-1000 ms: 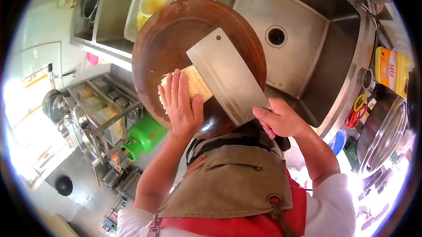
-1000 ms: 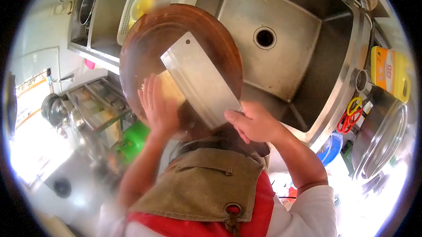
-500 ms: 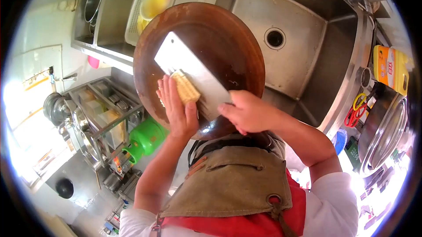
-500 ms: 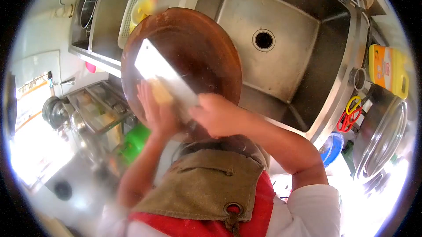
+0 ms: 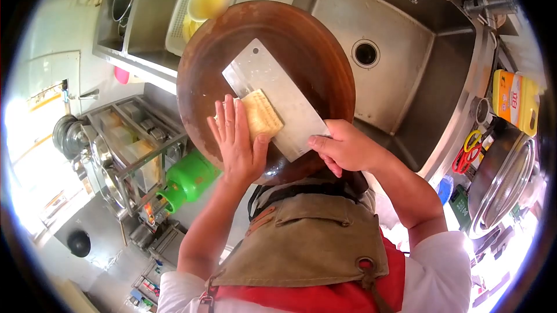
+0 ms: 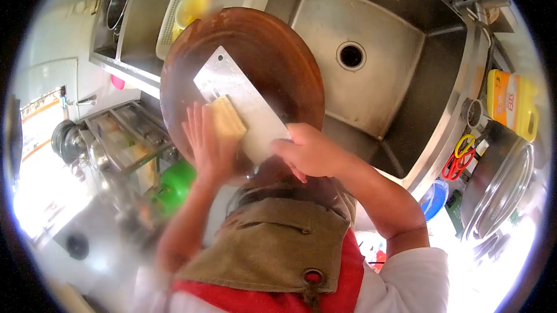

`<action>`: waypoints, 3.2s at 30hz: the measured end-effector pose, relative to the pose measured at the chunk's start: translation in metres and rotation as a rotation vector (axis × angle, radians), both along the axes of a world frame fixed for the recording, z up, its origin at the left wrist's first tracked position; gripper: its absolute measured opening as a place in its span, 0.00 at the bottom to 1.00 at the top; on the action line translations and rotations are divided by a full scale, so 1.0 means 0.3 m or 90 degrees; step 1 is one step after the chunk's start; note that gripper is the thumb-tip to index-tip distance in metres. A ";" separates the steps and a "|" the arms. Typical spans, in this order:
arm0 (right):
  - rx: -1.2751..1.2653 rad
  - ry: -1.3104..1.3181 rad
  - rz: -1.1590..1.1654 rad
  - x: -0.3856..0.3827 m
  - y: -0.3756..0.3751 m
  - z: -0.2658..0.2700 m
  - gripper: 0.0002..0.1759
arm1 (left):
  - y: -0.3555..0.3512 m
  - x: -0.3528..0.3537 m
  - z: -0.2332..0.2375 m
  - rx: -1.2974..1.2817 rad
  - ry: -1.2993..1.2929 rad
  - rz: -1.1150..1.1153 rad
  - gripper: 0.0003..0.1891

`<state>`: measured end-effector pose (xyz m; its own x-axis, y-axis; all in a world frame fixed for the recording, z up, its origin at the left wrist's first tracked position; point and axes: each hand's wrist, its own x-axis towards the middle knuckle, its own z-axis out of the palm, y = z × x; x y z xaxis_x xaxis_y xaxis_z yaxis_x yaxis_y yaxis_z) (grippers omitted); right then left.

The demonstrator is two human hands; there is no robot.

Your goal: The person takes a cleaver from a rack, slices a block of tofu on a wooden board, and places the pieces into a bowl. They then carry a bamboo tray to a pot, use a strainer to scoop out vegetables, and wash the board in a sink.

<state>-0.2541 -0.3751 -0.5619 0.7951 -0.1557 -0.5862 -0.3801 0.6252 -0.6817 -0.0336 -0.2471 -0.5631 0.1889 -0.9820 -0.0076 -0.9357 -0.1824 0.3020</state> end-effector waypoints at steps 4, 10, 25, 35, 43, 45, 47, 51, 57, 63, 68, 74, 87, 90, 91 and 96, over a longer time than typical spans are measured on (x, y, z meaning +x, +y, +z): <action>-0.063 0.061 0.001 0.060 0.022 0.064 0.15 | 0.013 0.006 -0.053 -0.037 0.063 0.003 0.40; -0.351 -0.094 0.075 0.085 0.128 0.219 0.15 | 0.089 0.056 -0.069 -0.206 0.227 -0.003 0.44; -0.081 0.039 -0.116 -0.094 0.002 0.052 0.15 | -0.004 -0.012 0.006 -0.004 -0.027 0.029 0.38; -0.002 0.024 -0.099 -0.159 -0.017 0.015 0.12 | -0.043 -0.006 0.001 -0.021 -0.038 -0.007 0.38; 0.000 0.026 -0.070 -0.170 0.002 -0.014 0.14 | -0.039 -0.001 -0.019 -0.057 -0.046 -0.026 0.37; 0.003 0.018 -0.070 -0.173 0.003 -0.018 0.14 | -0.036 0.000 -0.025 -0.066 -0.034 -0.030 0.37; 0.008 0.012 -0.070 -0.172 0.004 -0.020 0.14 | -0.033 0.001 -0.030 -0.072 -0.021 -0.032 0.37; -0.011 0.014 -0.029 -0.132 -0.013 -0.008 0.14 | -0.031 -0.007 -0.032 -0.054 0.007 -0.021 0.37; -0.034 0.021 0.052 0.068 -0.023 0.024 0.15 | -0.010 0.008 -0.043 -0.069 0.081 -0.007 0.39; -0.256 -0.096 0.069 0.064 0.072 0.200 0.16 | 0.083 0.056 -0.016 -0.269 0.072 0.014 0.43; -0.165 -0.056 -0.032 0.057 0.051 0.038 0.14 | 0.005 0.020 0.039 -0.033 -0.043 0.006 0.41; -0.023 0.053 -0.051 -0.104 -0.007 -0.031 0.16 | -0.019 -0.005 -0.018 -0.033 -0.039 -0.001 0.39; -0.006 0.002 -0.078 -0.155 -0.010 -0.036 0.12 | -0.022 -0.006 -0.044 -0.071 -0.044 -0.015 0.39; -0.001 0.000 -0.076 -0.153 -0.016 -0.031 0.13 | -0.024 -0.006 -0.040 -0.079 -0.036 -0.022 0.39; 0.001 0.001 -0.071 -0.151 -0.018 -0.029 0.13 | -0.022 -0.004 -0.042 -0.080 -0.031 -0.022 0.39; 0.001 0.038 -0.006 -0.122 -0.023 -0.043 0.15 | -0.015 -0.005 -0.049 -0.060 0.001 -0.021 0.39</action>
<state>-0.2908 -0.3820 -0.5747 0.7572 -0.1622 -0.6327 -0.4138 0.6304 -0.6568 -0.0350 -0.2515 -0.5778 0.1571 -0.9839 0.0848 -0.9402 -0.1227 0.3178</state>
